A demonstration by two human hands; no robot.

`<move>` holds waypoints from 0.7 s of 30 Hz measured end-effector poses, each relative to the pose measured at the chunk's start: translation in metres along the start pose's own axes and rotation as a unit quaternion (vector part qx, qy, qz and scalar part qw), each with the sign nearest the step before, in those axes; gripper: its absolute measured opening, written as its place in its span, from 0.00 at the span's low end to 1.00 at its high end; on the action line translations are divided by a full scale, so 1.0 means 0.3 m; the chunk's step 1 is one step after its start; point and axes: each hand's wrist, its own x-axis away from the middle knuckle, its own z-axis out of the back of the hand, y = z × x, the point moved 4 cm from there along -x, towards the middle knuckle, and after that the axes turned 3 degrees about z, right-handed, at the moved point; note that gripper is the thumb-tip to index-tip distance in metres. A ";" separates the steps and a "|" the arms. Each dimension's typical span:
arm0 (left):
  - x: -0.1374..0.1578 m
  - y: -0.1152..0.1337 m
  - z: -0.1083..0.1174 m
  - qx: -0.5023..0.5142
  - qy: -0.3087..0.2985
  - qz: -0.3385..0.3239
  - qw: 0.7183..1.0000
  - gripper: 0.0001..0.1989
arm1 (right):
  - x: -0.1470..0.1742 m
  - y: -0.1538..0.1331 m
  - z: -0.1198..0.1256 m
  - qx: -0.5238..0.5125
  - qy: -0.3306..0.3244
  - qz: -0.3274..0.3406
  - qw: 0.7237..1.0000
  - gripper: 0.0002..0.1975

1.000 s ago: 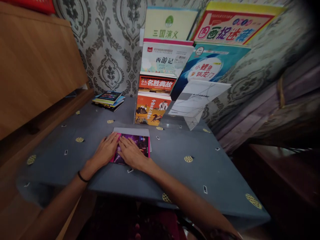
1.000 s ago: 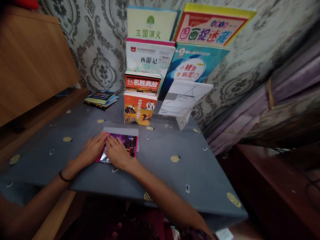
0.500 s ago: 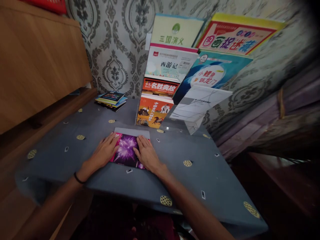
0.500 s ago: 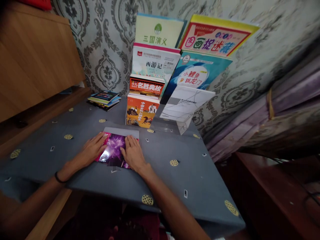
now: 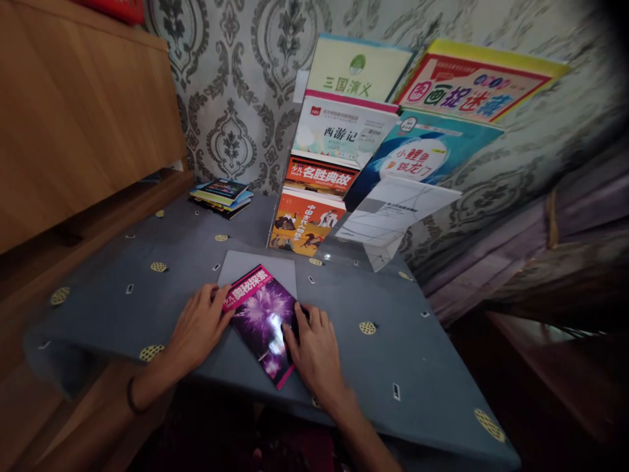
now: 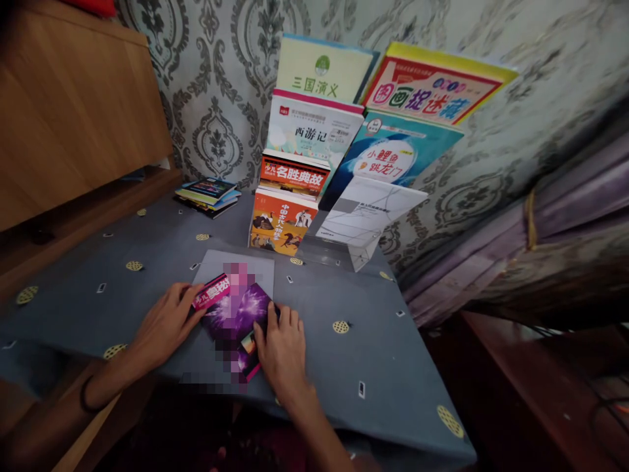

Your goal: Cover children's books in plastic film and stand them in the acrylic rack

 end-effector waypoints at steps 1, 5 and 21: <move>-0.001 0.009 -0.003 0.011 0.002 0.001 1.000 0.19 | 0.016 0.000 0.005 -0.002 0.000 -0.007 1.000 0.19; -0.015 0.021 -0.021 0.089 0.009 0.002 0.996 0.18 | 0.076 -0.008 0.018 -0.013 -0.002 -0.035 0.999 0.17; -0.258 0.066 -0.077 0.090 -0.061 -0.104 0.989 0.09 | 0.113 -0.095 0.060 -0.135 0.007 -0.016 0.991 0.14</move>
